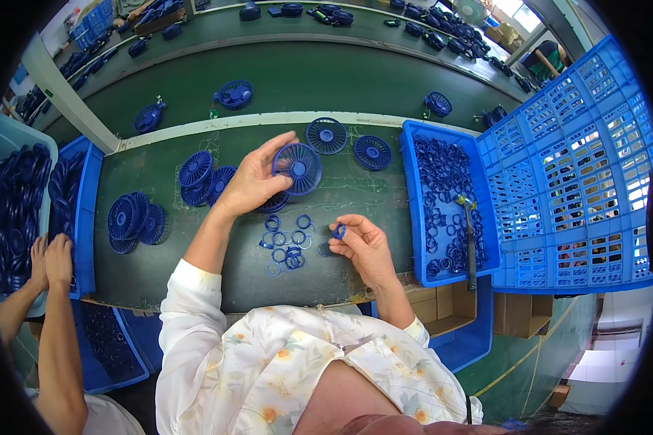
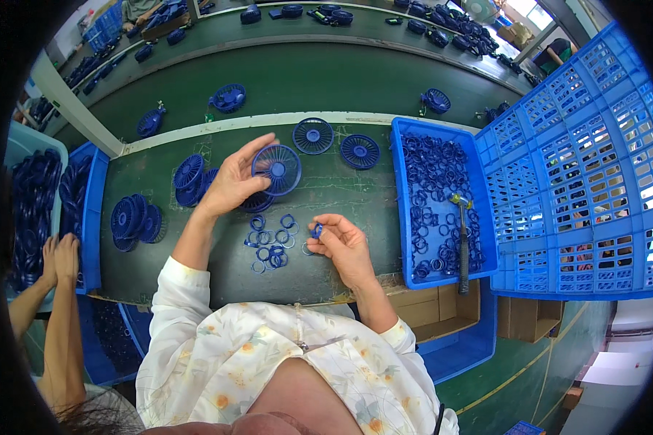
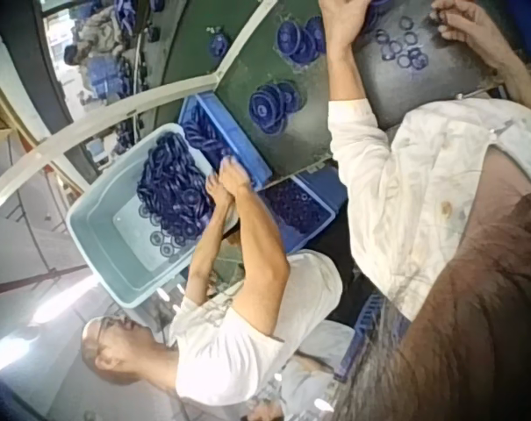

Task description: Assembling blue plastic fan guard components at an industrial assembly line using a small hammer to tap parts into place.

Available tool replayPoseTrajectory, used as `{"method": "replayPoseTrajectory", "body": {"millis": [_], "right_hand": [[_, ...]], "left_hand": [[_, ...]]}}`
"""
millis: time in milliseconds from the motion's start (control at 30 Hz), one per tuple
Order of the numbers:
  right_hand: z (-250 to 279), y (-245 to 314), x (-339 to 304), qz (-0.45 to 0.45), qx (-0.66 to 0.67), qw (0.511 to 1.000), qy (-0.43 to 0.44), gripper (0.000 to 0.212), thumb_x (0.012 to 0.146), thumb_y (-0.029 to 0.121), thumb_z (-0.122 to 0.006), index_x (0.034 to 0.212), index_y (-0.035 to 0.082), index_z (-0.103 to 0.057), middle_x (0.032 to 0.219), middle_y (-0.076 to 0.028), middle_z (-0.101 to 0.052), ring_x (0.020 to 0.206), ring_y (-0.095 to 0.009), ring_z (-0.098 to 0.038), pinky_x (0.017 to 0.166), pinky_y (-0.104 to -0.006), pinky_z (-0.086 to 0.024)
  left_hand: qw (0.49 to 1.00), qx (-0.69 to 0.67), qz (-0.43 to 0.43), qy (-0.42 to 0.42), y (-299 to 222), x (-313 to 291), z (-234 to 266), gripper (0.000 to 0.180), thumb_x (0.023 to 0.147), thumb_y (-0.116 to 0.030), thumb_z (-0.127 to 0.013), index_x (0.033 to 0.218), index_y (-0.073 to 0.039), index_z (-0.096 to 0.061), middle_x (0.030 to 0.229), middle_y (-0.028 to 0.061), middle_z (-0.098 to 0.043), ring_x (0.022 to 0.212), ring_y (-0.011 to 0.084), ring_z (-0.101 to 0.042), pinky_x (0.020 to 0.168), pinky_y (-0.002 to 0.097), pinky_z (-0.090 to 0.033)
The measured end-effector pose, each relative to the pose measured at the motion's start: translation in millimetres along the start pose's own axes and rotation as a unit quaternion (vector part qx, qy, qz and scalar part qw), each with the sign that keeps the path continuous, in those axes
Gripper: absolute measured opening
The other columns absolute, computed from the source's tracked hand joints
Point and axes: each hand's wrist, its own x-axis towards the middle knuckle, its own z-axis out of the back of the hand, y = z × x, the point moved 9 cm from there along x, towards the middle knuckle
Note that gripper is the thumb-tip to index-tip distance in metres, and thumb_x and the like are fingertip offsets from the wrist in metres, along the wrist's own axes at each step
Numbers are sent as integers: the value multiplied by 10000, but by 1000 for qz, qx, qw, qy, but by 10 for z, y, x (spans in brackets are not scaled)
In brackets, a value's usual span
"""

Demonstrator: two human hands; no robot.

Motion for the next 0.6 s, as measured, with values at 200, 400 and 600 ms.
{"method": "replayPoseTrajectory", "body": {"millis": [200, 400, 600], "right_hand": [[-205, 164, 19, 54, -23, 998, 29, 262, 999, 32, -627, 1259, 14, -624, 1133, -78, -688, 986, -163, -709, 873, -313, -607], [-445, 402, 90, 135, -117, 984, 21, 287, 964, 3, -671, 1246, -24, -622, 1158, -98, -658, 983, -151, -705, 864, -287, -598], [-755, 668, -23, 270, -332, 904, -10, 262, 900, 11, -735, 1154, -19, -676, 1124, -122, -688, 938, -177, -722, 812, -300, -601]], "left_hand": [[977, -164, 113, -81, 440, -355, 1, 545, 899, 52, -627, 1428, 25, -498, 1257, 122, -662, 1146, 189, -653, 1032, 324, -522], [950, -270, 120, -98, 479, -647, -204, 342, 1045, -159, -588, 1341, 6, -547, 1205, 126, -673, 1105, 204, -685, 988, 364, -582], [941, -294, 118, -114, 527, -769, -270, 284, 1045, -175, -554, 1264, 2, -594, 1162, 121, -691, 1028, 198, -708, 925, 370, -606]]}}
